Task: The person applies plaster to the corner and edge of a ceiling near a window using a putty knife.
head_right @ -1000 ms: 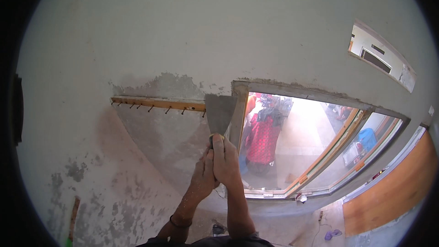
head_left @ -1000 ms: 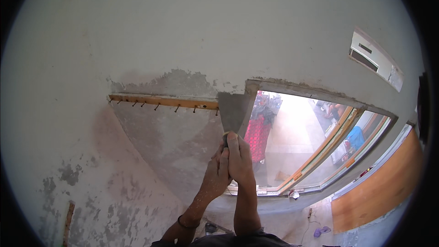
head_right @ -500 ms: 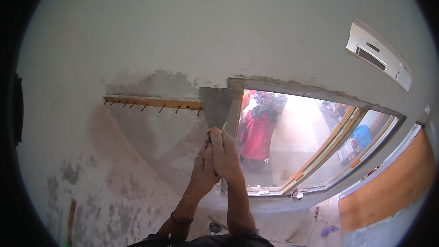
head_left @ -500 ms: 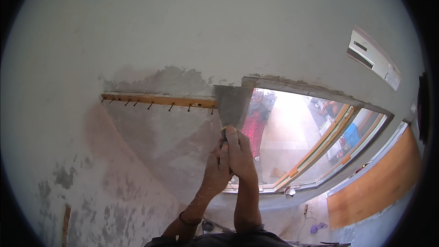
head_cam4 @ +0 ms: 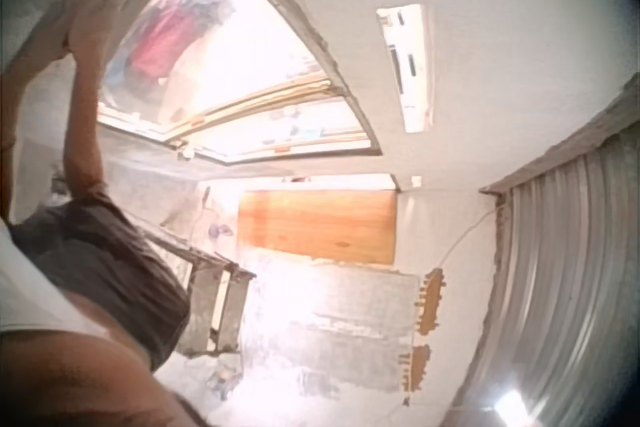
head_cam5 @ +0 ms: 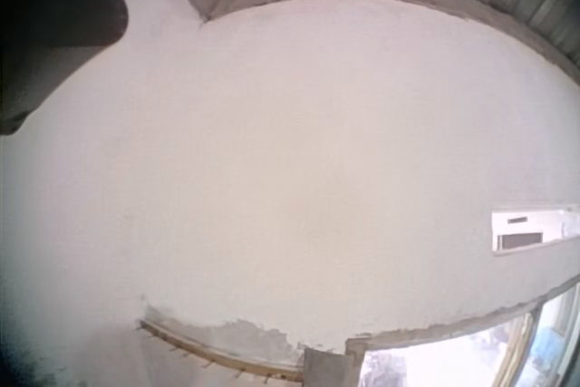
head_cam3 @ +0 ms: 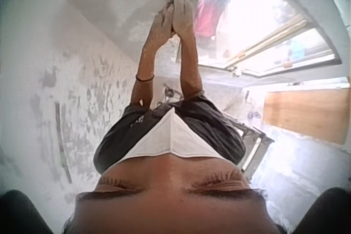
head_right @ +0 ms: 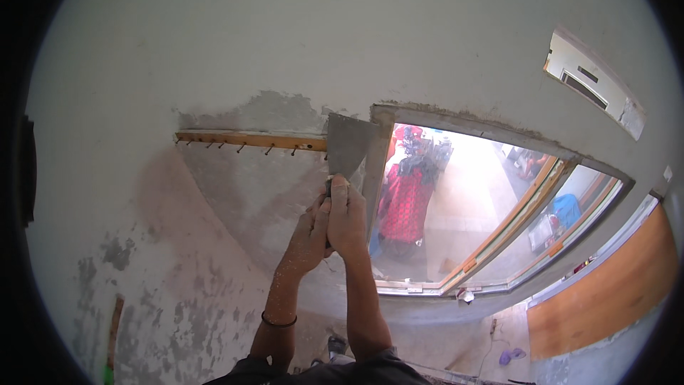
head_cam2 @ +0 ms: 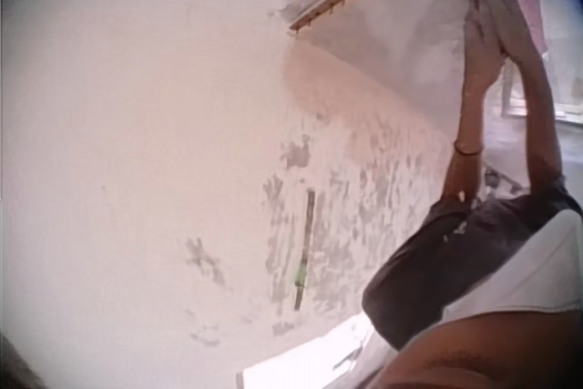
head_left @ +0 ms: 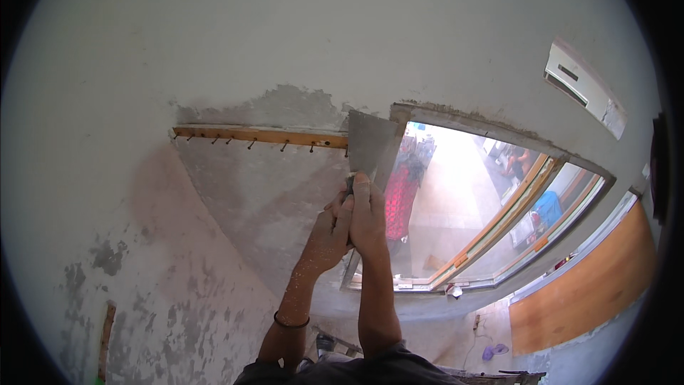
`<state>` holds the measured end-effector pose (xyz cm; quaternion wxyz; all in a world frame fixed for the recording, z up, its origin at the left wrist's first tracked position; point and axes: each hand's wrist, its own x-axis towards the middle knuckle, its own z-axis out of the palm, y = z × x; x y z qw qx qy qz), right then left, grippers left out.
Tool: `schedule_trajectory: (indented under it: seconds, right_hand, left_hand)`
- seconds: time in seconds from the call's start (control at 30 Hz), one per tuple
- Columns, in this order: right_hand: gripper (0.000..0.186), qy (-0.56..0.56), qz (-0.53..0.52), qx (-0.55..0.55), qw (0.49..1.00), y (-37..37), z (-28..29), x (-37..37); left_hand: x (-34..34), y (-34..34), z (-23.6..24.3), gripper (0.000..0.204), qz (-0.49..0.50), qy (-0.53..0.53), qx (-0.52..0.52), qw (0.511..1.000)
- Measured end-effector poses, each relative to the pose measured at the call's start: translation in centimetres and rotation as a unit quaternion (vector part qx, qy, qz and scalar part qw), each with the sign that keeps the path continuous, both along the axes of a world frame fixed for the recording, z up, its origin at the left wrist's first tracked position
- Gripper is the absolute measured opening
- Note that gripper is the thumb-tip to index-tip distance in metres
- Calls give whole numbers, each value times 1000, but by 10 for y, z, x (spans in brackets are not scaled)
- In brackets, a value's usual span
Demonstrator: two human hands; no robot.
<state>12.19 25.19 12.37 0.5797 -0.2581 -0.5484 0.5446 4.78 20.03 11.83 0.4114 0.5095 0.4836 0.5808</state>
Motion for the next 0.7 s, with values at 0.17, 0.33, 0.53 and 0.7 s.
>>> schedule_trajectory:
  seconds: [0.17, 0.33, 0.53, 0.7]
  right_hand:
    - [41, -136, -61, 41, 988, 0, 24, 34]
    - [37, -180, -39, 89, 979, 14, 18, 51]
    - [38, -137, -46, 63, 988, 2, -2, 26]
    - [38, -78, -24, 32, 996, 4, -5, 17]
  left_hand:
    - [35, 32, -49, 52, 210, 273, 349, 871]
    - [52, 33, -30, 49, 98, 89, 204, 970]
    - [37, 13, -37, 56, 31, -64, 78, 994]
    - [20, 4, -23, 54, 4, -28, -48, 998]
